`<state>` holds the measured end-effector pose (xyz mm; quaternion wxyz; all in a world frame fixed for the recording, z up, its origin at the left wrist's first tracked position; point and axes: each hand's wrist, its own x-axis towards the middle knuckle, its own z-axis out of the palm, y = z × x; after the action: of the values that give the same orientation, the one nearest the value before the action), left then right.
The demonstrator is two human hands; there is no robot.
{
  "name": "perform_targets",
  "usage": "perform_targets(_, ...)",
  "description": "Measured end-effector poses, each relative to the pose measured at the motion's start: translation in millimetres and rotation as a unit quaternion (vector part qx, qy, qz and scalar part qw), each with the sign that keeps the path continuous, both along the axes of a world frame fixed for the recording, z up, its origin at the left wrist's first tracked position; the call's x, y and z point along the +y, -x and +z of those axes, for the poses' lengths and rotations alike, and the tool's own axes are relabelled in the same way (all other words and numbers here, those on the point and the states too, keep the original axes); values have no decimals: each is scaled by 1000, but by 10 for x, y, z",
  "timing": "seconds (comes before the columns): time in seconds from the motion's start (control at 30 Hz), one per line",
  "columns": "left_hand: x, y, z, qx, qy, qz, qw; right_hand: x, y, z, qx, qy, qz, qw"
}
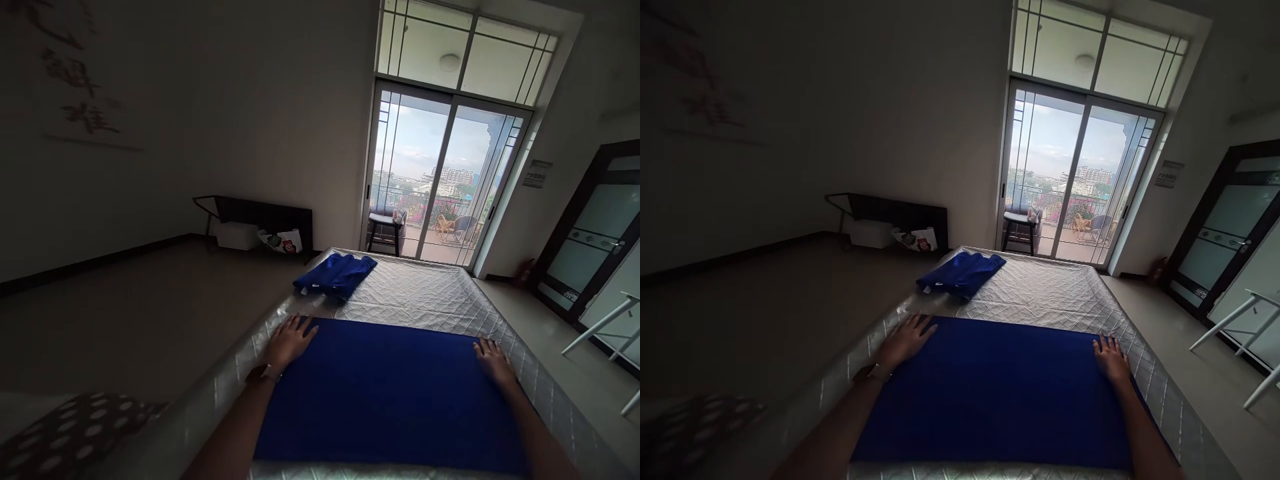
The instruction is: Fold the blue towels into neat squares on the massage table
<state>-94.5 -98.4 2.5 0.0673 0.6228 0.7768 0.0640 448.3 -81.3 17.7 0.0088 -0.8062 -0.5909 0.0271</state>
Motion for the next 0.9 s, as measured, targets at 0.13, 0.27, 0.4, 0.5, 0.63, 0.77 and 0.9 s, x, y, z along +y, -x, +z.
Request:
perform_targets(0.13,19,-7,-43,4,-30,-4,1000,-11,107,122,-31,-10,-20,999)
perform_targets(0.27,62,-1,-107,-4,-44,-6,999,-62,853,259,-76,-72,66,992)
perform_targets(0.4,78,9,-124,-10,-50,-9,999,-140,1864,212,12,-64,251,966)
perform_targets(0.5,81,14,-127,-7,-51,-10,999,-171,2222,93,54,-16,277,959)
perform_targets(0.63,99,6,-155,1,-66,-4,998,-119,1979,-7,42,8,238,970)
perform_targets(0.77,112,-5,-180,3,-75,5,997,-43,1239,5,4,12,179,984)
perform_targets(0.9,106,21,-189,-10,-68,3,998,-20,436,16,-23,14,67,997)
